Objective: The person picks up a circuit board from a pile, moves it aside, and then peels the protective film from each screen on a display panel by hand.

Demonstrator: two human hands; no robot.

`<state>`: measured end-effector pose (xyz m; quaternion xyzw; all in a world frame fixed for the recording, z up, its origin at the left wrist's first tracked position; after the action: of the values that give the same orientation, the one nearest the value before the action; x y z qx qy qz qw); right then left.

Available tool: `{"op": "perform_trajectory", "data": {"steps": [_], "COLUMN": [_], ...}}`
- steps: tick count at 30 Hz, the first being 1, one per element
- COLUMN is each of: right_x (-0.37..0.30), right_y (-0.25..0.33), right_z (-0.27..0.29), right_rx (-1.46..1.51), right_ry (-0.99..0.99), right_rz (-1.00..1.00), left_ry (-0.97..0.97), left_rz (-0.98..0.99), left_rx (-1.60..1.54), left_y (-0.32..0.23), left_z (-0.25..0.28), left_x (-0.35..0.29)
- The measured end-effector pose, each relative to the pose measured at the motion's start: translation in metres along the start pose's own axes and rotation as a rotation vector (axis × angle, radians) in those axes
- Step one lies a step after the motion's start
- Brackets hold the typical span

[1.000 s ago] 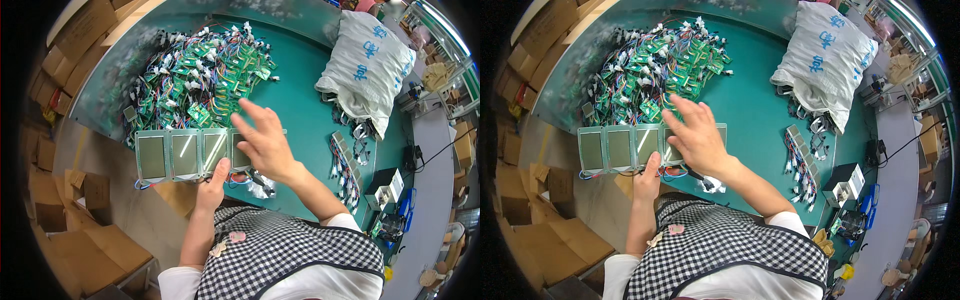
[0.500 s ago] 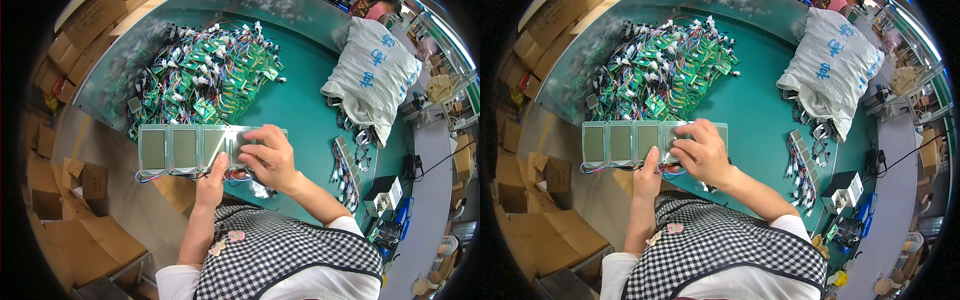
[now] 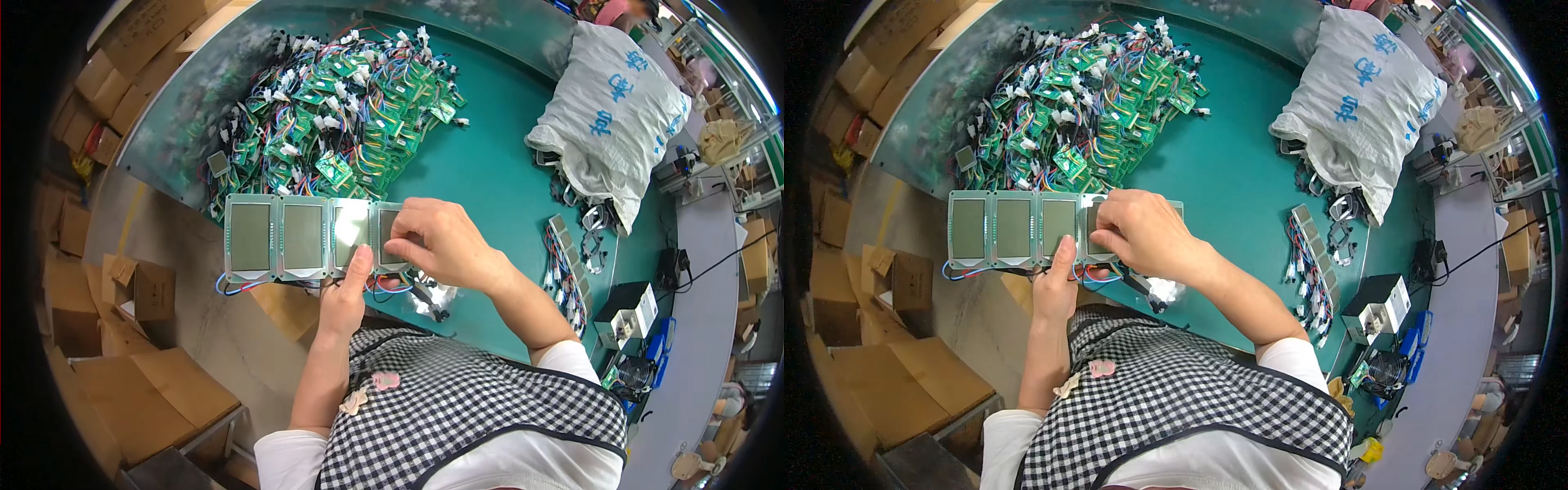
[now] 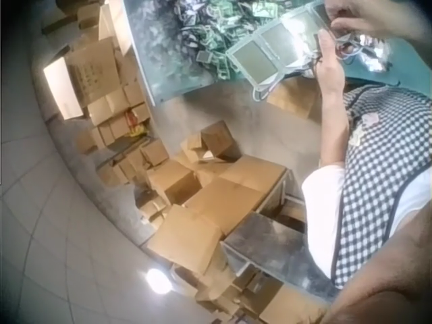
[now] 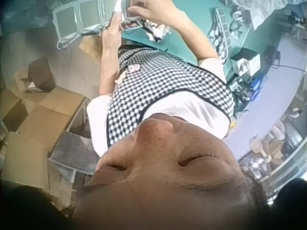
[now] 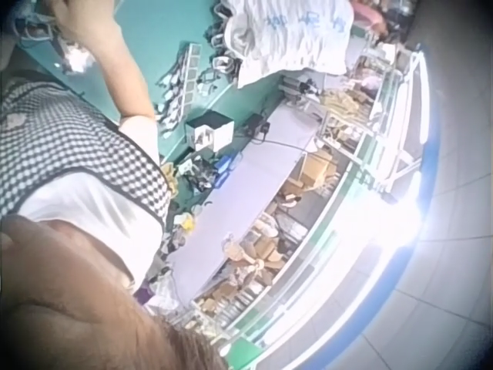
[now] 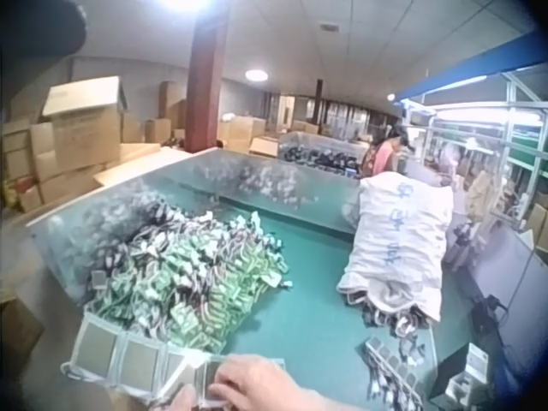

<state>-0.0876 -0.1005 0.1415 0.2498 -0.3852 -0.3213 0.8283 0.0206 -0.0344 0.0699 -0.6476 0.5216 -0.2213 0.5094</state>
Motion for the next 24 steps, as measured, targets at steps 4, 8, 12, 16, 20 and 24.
{"op": "perform_trajectory", "data": {"steps": [4, 8, 12, 16, 20, 24], "right_x": [-0.004, -0.055, -0.180, -0.143, -0.063, -0.043], "right_y": [-0.037, -0.068, -0.141, -0.136, -0.065, -0.048], "right_z": [0.038, 0.033, -0.075, -0.037, 0.055, 0.081], "right_rx": [-0.057, -0.405, -0.326, -0.305, -0.319, -0.432], "right_ry": [-0.500, -0.632, 0.261, 0.339, -0.325, -0.150], "right_rz": [-0.214, 0.055, -0.306, -0.459, -0.149, -0.243], "left_ry": [-0.099, -0.164, -0.154, -0.106, -0.134, -0.287], "left_rz": [-0.046, -0.097, -0.107, -0.135, -0.127, -0.192], "left_rx": [-0.097, -0.125, -0.170, -0.135, -0.190, -0.297], "left_y": [-0.011, -0.023, -0.031, -0.034, -0.035, -0.049], "left_z": [0.009, 0.026, 0.026, 0.029, 0.021, 0.048], "left_x": [-0.002, 0.003, 0.009, 0.010, 0.006, 0.010]}}
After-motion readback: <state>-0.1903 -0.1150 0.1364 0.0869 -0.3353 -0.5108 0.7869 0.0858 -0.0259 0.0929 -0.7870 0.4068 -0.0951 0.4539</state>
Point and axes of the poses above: each hand's wrist, its own x-axis towards the middle knuckle, its own z-axis out of the back of the hand, y = z × x, the point moved 6 cm from there along x, towards the middle knuckle, and after that the axes turned 14 degrees about -y, right-handed, at the moved point
